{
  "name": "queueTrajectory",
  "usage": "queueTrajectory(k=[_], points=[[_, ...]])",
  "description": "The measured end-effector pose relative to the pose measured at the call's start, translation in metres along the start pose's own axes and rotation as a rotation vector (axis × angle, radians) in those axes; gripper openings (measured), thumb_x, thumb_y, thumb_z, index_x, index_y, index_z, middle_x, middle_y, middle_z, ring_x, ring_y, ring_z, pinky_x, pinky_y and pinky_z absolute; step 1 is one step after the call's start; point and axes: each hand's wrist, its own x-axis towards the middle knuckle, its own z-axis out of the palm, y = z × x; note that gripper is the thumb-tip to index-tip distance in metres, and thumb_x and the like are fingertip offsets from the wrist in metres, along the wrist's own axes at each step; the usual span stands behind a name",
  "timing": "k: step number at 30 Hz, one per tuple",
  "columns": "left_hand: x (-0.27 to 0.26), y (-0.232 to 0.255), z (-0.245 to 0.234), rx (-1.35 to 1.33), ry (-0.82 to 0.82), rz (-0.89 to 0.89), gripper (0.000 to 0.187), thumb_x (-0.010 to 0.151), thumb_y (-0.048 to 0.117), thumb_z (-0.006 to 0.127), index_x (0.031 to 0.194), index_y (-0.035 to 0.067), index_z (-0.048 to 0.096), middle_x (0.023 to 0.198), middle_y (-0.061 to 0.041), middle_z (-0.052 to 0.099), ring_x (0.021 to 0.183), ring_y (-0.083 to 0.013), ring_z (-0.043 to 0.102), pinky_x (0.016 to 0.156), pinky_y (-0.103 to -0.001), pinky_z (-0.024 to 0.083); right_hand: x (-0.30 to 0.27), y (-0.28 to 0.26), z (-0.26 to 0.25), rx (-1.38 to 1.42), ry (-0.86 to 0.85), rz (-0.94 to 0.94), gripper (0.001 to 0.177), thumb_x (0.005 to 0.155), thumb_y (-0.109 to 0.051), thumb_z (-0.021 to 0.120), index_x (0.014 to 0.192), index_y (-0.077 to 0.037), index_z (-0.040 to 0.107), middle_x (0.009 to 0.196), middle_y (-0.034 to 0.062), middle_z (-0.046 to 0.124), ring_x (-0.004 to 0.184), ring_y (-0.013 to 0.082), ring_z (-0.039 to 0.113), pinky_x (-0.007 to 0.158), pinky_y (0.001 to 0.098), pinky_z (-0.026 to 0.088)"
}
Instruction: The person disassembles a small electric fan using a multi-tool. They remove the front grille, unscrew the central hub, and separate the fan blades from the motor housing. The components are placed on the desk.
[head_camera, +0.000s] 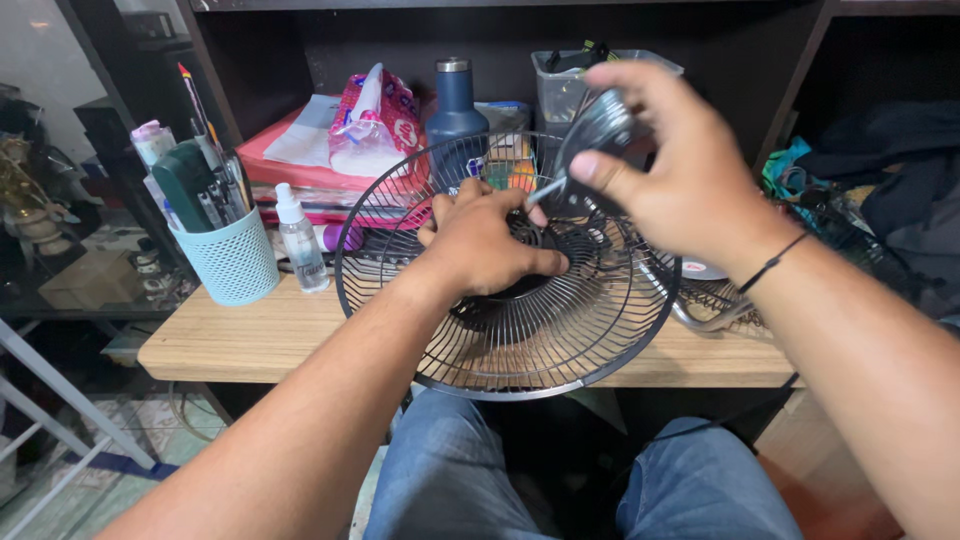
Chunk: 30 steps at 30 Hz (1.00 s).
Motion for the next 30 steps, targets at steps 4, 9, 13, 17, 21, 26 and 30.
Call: queueTrajectory(k=[4, 9, 13, 17, 21, 26, 30], points=[[0.001, 0.012, -0.003, 0.023, 0.041, -0.041, 0.040, 0.071, 0.052, 0.079, 0.104, 0.029, 0.079, 0.140, -0.009, 0.051, 0.140, -0.0421, 0.033, 0.113, -0.070, 0.018, -0.003, 0.014, 0.013, 0.371, 0.234, 0.109, 0.048, 0.107, -0.013, 0.069, 0.146, 0.000, 0.044, 0.133, 0.0143, 0.063, 0.118, 0.0198, 0.068, 0.101, 0.0319, 0.059], [0.001, 0.028, 0.004, 0.281, 0.111, 0.094, 0.048, 0.080, 0.046, 0.073, 0.113, 0.011, 0.073, 0.138, -0.016, 0.053, 0.133, -0.0400, 0.044, 0.109, -0.068, 0.025, -0.031, 0.021, 0.034, 0.477, 0.473, 0.322, 0.044, 0.107, -0.016, 0.066, 0.142, 0.001, 0.044, 0.122, 0.0107, 0.065, 0.105, 0.0192, 0.074, 0.091, 0.0296, 0.061], [0.000, 0.028, 0.011, 0.284, 0.166, 0.129, 0.050, 0.079, 0.039, 0.071, 0.119, 0.008, 0.069, 0.134, -0.016, 0.056, 0.130, -0.0401, 0.046, 0.105, -0.067, 0.028, -0.030, 0.021, 0.031, 0.536, 0.502, 0.387, 0.045, 0.105, -0.018, 0.066, 0.140, 0.001, 0.046, 0.116, 0.0111, 0.065, 0.099, 0.0192, 0.073, 0.086, 0.0289, 0.060], [0.004, 0.020, 0.021, 0.330, 0.213, 0.213, 0.053, 0.083, 0.037, 0.067, 0.121, 0.001, 0.065, 0.132, -0.019, 0.056, 0.126, -0.0412, 0.047, 0.102, -0.066, 0.031, -0.031, 0.015, 0.030, 0.536, 0.478, 0.392, 0.044, 0.104, -0.019, 0.066, 0.139, 0.002, 0.048, 0.118, 0.0095, 0.065, 0.100, 0.0192, 0.074, 0.086, 0.0290, 0.060], [0.010, 0.012, 0.031, 0.396, 0.299, 0.325, 0.050, 0.085, 0.032, 0.064, 0.119, -0.004, 0.063, 0.130, -0.022, 0.055, 0.122, -0.0450, 0.047, 0.100, -0.070, 0.030, -0.031, 0.012, 0.030, 0.560, 0.478, 0.397, 0.044, 0.104, -0.020, 0.066, 0.138, 0.001, 0.047, 0.118, 0.0096, 0.066, 0.101, 0.0198, 0.074, 0.087, 0.0288, 0.060], [0.010, 0.013, 0.030, 0.348, 0.269, 0.298, 0.052, 0.083, 0.033, 0.065, 0.117, -0.006, 0.062, 0.128, -0.022, 0.056, 0.121, -0.0434, 0.048, 0.099, -0.070, 0.030, -0.030, 0.013, 0.030, 0.569, 0.474, 0.406, 0.044, 0.104, -0.020, 0.066, 0.137, 0.002, 0.048, 0.119, 0.0090, 0.065, 0.101, 0.0200, 0.074, 0.087, 0.0296, 0.061], [0.005, 0.017, 0.021, 0.304, 0.217, 0.235, 0.043, 0.080, 0.032, 0.065, 0.109, 0.000, 0.069, 0.122, -0.017, 0.063, 0.119, -0.0364, 0.059, 0.106, -0.067, 0.030, -0.031, 0.014, 0.030, 0.632, 0.482, 0.401, 0.042, 0.104, -0.020, 0.066, 0.136, 0.002, 0.049, 0.116, 0.0085, 0.064, 0.099, 0.0201, 0.073, 0.086, 0.0299, 0.061]])
